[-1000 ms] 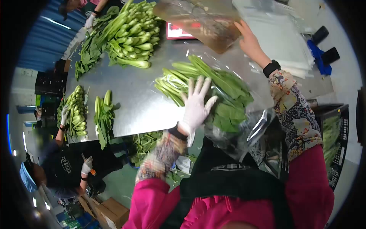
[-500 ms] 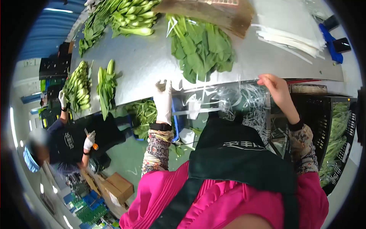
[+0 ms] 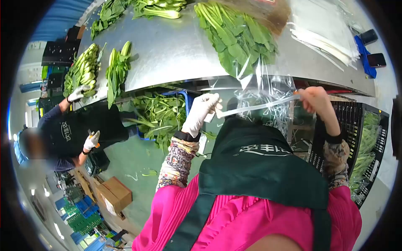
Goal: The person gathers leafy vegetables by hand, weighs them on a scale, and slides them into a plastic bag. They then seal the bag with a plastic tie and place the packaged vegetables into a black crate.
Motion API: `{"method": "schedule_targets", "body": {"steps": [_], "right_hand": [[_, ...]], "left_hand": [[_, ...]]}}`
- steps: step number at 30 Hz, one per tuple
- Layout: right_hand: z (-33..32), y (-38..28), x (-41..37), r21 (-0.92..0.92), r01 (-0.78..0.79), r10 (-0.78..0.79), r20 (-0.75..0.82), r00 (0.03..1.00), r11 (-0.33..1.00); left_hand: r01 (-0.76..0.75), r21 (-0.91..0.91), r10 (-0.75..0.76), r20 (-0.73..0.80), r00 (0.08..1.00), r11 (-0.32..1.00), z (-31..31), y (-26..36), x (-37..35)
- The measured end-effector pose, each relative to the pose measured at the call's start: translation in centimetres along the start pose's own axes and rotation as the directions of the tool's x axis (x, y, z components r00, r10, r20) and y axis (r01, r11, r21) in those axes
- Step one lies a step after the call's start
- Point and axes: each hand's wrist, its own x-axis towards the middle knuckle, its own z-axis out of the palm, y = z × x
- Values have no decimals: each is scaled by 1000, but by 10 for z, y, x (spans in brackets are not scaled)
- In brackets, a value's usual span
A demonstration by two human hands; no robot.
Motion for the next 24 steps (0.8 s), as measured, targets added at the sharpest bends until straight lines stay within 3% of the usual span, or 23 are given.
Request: {"method": "schedule_targets", "body": {"steps": [1, 3, 4, 5, 6, 7, 9, 13, 15, 17, 18, 19, 20, 21, 22, 23, 24], "right_hand": [[14, -13, -12, 39, 199, -202, 82, 976, 979], [54, -35, -20, 224, 289, -339, 230, 912, 931], [95, -23, -11, 417, 366, -457, 144, 878, 832], [112, -45, -11, 226, 598, -635, 168, 754, 769], [132, -52, -4, 103, 735, -741, 158, 653, 670], [152, -58, 2, -34, 836, -831, 91, 549, 548], [174, -60, 14, -174, 878, -860, 189, 473, 445], [169, -56, 9, -233, 872, -851, 215, 478, 431], [150, -57, -9, -178, 878, -853, 214, 476, 445], [123, -43, -24, -218, 898, -883, 200, 425, 382], [102, -25, -32, -225, 866, -860, 161, 484, 446], [83, -2, -41, -300, 806, -828, 80, 555, 511], [66, 36, -44, -509, 770, -826, 183, 533, 384], [57, 97, -54, -624, 576, -655, 132, 744, 528], [47, 183, -66, -842, 366, -158, 330, 931, 395], [46, 284, -85, -837, 411, -587, 138, 797, 361], [39, 272, -79, -842, 401, -586, 129, 800, 361]], "left_hand": [[4, -5, -4, -1, 1000, 1000, 1, -3, -2], [81, -36, -79, 43, 996, 996, 2, -8, -3], [13, 6, -13, 39, 999, 1000, 5, -8, -6], [23, 0, -23, 33, 999, 1000, 7, -7, -6], [14, 13, -14, 29, 999, 1000, 8, -4, -7], [5, 26, -6, 25, 1000, 1000, 9, -2, -8], [11, 25, -11, 29, 1000, 1000, 9, -4, -6], [9, 26, -10, 39, 999, 1000, 10, -1, -5], [74, -41, -73, 25, 997, 996, 7, -12, 0], [80, -26, -80, 15, 997, 996, 6, -7, -3], [92, 40, -93, 26, 995, 995, 4, -2, -5], [64, 39, -67, 79, 995, 997, 0, -2, -6], [72, 65, -78, 94, 993, 995, -4, -5, -7], [79, 92, -88, 108, 990, 993, -9, -6, -7], [24, 73, -35, 157, 987, 997, -15, -6, -7], [74, 104, -84, 98, 992, 992, -8, 9, -13], [-25, 120, 24, 14, 1000, 992, -18, -10, -7]]}}
